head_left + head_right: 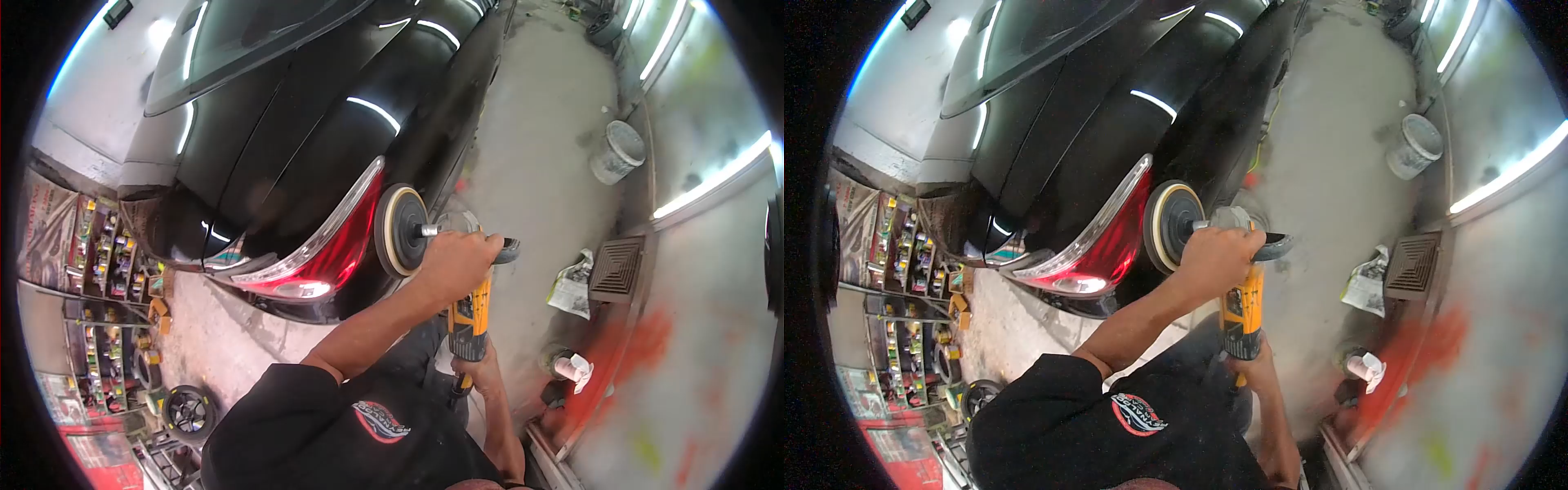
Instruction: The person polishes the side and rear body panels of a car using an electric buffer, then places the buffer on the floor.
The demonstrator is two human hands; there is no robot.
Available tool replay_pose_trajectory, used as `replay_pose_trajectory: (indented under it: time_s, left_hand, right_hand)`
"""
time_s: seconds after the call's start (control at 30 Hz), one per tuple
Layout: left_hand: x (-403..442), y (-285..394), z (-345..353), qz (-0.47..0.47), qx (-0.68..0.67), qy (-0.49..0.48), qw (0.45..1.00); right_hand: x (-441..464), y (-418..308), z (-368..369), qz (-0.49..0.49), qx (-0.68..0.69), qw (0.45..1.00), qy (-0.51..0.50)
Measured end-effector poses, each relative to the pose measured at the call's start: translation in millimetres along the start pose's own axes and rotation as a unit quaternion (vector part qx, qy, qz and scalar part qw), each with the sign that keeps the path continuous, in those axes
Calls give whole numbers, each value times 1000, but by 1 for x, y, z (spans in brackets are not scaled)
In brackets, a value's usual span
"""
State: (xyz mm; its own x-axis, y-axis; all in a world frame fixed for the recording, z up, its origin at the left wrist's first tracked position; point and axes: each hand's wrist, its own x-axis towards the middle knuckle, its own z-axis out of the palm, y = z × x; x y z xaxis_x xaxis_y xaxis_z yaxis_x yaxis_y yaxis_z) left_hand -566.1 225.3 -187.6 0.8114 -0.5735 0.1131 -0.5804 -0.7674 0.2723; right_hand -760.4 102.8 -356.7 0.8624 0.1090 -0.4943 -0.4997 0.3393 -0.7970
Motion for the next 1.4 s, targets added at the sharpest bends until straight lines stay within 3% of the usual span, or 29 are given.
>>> replay_pose_trajectory:
  time_s: [0.3, 0.43, 0.77, 0.97, 1.0, 1.1, 1.13, 1.23, 1.33, 1.4]
  left_hand:
    - [117, -25, 9, -9, -6, 14, 1000]
    - [187, -36, 22, -34, -25, -31, 999]
    - [311, -60, 9, -23, -10, 61, 998]
    - [304, -56, 2, -11, -18, 89, 996]
    - [299, -55, 0, -2, -8, 93, 996]
    - [280, -46, -4, 13, 16, 134, 991]
    - [278, -41, -5, 19, 25, 157, 987]
    - [265, -24, -5, -17, 45, 190, 981]
    - [268, -12, -7, -26, 105, 293, 950]
    - [275, -4, -17, -59, 120, 295, 946]
  right_hand:
    - [95, -66, -33, -8, 0, 1000, 10]
    - [142, -96, -52, 8, -3, 1000, 23]
    - [254, -173, -108, 0, -63, 998, -12]
    - [282, -180, -136, -133, -135, 981, -48]
    - [275, -202, -137, -43, -134, 989, -38]
    - [293, -191, -165, -117, -243, 961, -59]
    - [298, -196, -173, -102, -213, 968, -89]
    - [316, -244, -189, -65, -303, 941, -135]
    - [330, -287, -196, -116, -334, 917, -184]
    - [341, -303, -198, -139, -325, 912, -209]
